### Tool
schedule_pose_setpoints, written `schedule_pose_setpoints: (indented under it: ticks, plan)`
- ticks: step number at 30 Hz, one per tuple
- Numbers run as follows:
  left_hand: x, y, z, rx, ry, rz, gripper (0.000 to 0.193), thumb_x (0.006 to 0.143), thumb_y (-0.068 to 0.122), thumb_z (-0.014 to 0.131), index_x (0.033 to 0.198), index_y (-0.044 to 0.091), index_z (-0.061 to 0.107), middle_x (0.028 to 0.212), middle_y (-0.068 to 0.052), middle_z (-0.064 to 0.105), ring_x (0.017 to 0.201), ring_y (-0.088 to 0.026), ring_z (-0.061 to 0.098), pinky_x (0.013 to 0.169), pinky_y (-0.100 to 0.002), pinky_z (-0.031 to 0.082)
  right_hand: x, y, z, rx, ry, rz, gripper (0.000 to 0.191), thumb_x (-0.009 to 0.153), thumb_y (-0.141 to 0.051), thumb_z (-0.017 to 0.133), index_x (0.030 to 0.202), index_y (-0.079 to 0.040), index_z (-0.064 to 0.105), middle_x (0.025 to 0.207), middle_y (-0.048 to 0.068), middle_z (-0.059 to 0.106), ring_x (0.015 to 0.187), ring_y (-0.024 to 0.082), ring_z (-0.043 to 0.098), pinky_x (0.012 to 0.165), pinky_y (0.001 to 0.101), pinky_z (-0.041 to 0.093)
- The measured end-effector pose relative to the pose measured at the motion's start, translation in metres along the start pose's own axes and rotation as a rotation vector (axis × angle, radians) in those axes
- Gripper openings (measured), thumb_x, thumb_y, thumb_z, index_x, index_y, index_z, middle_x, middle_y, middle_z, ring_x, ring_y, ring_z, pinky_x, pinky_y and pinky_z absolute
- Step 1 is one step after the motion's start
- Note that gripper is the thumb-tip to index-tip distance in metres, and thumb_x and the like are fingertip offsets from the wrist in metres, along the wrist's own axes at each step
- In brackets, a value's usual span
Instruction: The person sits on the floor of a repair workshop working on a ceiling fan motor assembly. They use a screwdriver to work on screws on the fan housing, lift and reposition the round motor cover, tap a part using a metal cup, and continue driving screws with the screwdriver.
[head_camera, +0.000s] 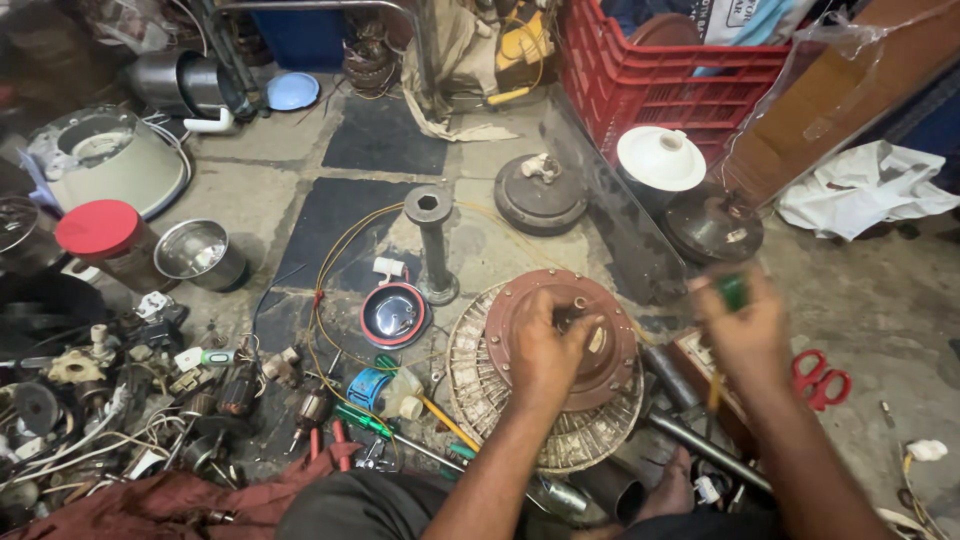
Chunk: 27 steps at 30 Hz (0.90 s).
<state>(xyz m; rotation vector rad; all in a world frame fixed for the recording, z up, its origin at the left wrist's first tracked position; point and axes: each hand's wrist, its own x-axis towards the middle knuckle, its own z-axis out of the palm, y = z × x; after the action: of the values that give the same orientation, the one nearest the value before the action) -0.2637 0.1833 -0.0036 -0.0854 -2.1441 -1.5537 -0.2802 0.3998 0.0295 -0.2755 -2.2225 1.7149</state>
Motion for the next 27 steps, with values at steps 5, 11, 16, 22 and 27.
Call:
schedule_pose_setpoints:
  ticks: [5, 11, 16, 22, 27]
  plan:
    - [0.011, 0.01, -0.002, 0.273, -0.032, -0.01, 0.055, 0.068, 0.034, 0.094, 0.096, 0.001, 0.059, 0.097, -0.019, 0.064, 0.098, -0.039, 0.059, 0.087, -0.049, 0.046, -0.024, 0.051, 0.023, -0.082, -0.184, 0.31, 0.03, 0.085, -0.028, 0.08, 0.107, -0.008, 0.076, 0.072, 0.0, 0.064, 0.05, 0.01, 0.048, 0.044, 0.0266, 0.037]
    - [0.023, 0.018, -0.014, 0.619, -0.063, 0.034, 0.089, 0.059, 0.053, 0.091, 0.123, 0.002, 0.056, 0.126, -0.02, 0.054, 0.12, -0.04, 0.049, 0.101, -0.058, 0.039, -0.035, 0.08, 0.025, 0.107, -0.206, 0.398, 0.031, 0.085, -0.019, 0.079, 0.113, -0.008, 0.077, 0.073, 0.0, 0.067, 0.051, 0.008, 0.048, 0.045, 0.0256, 0.037]
    - [0.035, 0.03, -0.015, 0.741, -0.326, -0.211, 0.095, 0.064, 0.068, 0.084, 0.128, 0.004, 0.053, 0.129, -0.02, 0.052, 0.125, -0.041, 0.047, 0.099, -0.06, 0.041, -0.043, 0.092, 0.026, 0.182, -0.163, 0.331, 0.024, 0.087, -0.015, 0.079, 0.108, -0.005, 0.077, 0.076, 0.0, 0.068, 0.056, 0.007, 0.052, 0.048, 0.0235, 0.041]
    - [0.034, 0.02, -0.009, 0.791, -0.4, -0.201, 0.095, 0.067, 0.073, 0.079, 0.131, 0.007, 0.053, 0.126, -0.02, 0.052, 0.122, -0.04, 0.049, 0.098, -0.059, 0.042, -0.042, 0.093, 0.026, 0.146, -0.158, 0.143, 0.019, 0.086, -0.016, 0.08, 0.099, -0.003, 0.076, 0.083, -0.001, 0.073, 0.069, 0.006, 0.064, 0.06, 0.0217, 0.05]
    - [0.048, 0.001, -0.011, 0.765, -0.567, -0.062, 0.096, 0.069, 0.076, 0.074, 0.143, 0.019, 0.052, 0.136, -0.019, 0.052, 0.128, -0.043, 0.046, 0.104, -0.061, 0.039, -0.041, 0.087, 0.02, -0.107, -0.177, 0.202, 0.026, 0.082, -0.022, 0.084, 0.09, 0.001, 0.075, 0.072, 0.005, 0.07, 0.057, 0.013, 0.059, 0.051, 0.0289, 0.048]
